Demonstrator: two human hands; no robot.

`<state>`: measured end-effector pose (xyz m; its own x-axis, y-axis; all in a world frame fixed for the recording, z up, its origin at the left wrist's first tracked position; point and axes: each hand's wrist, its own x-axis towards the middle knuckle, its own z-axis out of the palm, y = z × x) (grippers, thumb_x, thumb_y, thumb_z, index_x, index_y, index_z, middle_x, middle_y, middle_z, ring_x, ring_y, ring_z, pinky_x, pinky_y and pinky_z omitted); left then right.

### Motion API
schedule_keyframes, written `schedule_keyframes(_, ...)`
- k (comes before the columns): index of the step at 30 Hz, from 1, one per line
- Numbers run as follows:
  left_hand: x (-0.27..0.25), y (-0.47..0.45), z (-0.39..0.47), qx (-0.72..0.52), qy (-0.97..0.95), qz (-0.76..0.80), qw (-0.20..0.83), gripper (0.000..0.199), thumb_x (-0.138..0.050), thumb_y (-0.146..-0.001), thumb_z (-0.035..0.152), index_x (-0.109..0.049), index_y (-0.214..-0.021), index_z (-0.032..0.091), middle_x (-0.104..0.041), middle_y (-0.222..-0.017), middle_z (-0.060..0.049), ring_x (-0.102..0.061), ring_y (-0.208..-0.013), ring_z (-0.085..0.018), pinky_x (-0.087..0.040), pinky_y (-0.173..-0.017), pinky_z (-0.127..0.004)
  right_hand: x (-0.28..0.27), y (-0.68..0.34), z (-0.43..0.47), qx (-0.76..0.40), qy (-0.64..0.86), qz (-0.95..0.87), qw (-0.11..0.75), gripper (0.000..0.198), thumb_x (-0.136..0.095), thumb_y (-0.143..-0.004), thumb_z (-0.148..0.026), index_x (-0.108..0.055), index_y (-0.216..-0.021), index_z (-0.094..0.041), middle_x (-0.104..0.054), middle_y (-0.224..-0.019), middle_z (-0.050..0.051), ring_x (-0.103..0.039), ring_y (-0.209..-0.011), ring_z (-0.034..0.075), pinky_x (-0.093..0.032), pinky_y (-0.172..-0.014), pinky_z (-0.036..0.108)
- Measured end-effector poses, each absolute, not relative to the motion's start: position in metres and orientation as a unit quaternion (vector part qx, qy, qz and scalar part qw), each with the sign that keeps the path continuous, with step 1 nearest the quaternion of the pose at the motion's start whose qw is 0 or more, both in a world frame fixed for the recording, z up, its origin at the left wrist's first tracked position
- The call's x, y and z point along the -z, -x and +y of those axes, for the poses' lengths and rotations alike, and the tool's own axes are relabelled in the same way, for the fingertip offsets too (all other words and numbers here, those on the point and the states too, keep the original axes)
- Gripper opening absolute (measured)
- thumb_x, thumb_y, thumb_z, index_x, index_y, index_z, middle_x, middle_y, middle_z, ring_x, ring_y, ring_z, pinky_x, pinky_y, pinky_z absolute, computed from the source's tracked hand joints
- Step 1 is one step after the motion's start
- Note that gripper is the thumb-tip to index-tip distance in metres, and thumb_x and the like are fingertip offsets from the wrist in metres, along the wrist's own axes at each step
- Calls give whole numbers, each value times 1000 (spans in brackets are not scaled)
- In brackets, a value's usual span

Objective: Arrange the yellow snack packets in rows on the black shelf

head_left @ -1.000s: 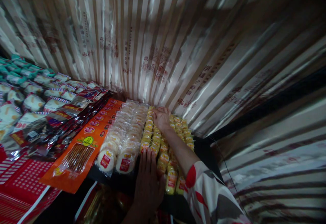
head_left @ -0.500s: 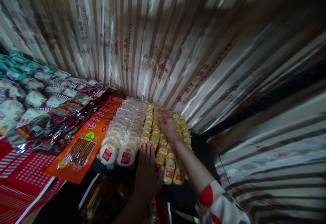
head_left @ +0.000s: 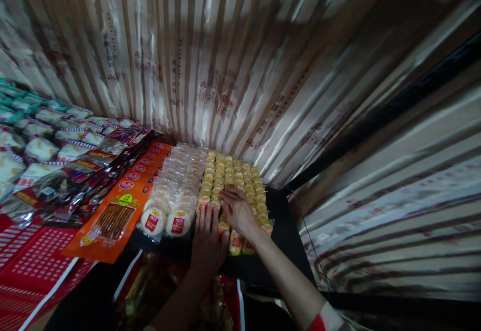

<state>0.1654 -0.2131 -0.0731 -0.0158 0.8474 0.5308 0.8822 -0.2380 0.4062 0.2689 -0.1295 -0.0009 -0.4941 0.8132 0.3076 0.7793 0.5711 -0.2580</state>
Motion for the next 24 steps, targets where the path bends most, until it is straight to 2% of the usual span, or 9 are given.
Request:
schedule_keyframes(9, 69, -164, -214, 372, 702, -606, 29, 55, -44, -86, 25, -31, -136, 5, -25, -146, -19, -11, -138, -30, -33, -105, -49, -5, -274, -107, -49, 461, -861, 209, 35, -40, -86, -19, -63, -112, -17, -66, -112, 8, -52, -113, 19, -34, -104, 40)
schedule_keyframes(14, 69, -165, -215, 378, 696, -610, 24, 56, -44, -86, 24, -28, -138, 9, -23, -147, -17, -10, -138, -30, -34, -104, -51, -3, -268, -106, -49, 462, -868, 175, 36, -45, -83, -18, -62, -115, -20, -66, -112, 6, -46, -121, 22, -34, -104, 43)
schedule_keyframes(17, 70, -166, -214, 370, 697, -613, 26, 57, -44, -86, 24, -27, -138, 8, -23, -147, -18, -11, -138, -30, -34, -104, -51, -7, -265, -103, -38, 484, -857, 169, 35, -42, -85, -20, -63, -113, -21, -67, -111, 5, -45, -121, 20, -32, -105, 41)
schedule_keyframes(20, 71, -167, -214, 360, 697, -619, 31, 58, -44, -86, 27, -27, -138, 5, -24, -146, -19, -12, -137, -31, -34, -105, -50, -9, -260, -98, -18, 507, -847, 157, 39, -37, -90, -27, -57, -121, -15, -57, -126, 8, -39, -127, 20, -28, -108, 40)
schedule_keyframes(24, 71, -167, -213, 361, 695, -621, 34, 57, -44, -86, 28, -30, -136, 6, -26, -146, -19, -12, -138, -31, -34, -104, -50, -6, -250, -97, -38, 490, -867, 82, 47, -33, -92, -31, -47, -129, -7, -43, -137, 15, -35, -131, 20, -24, -110, 37)
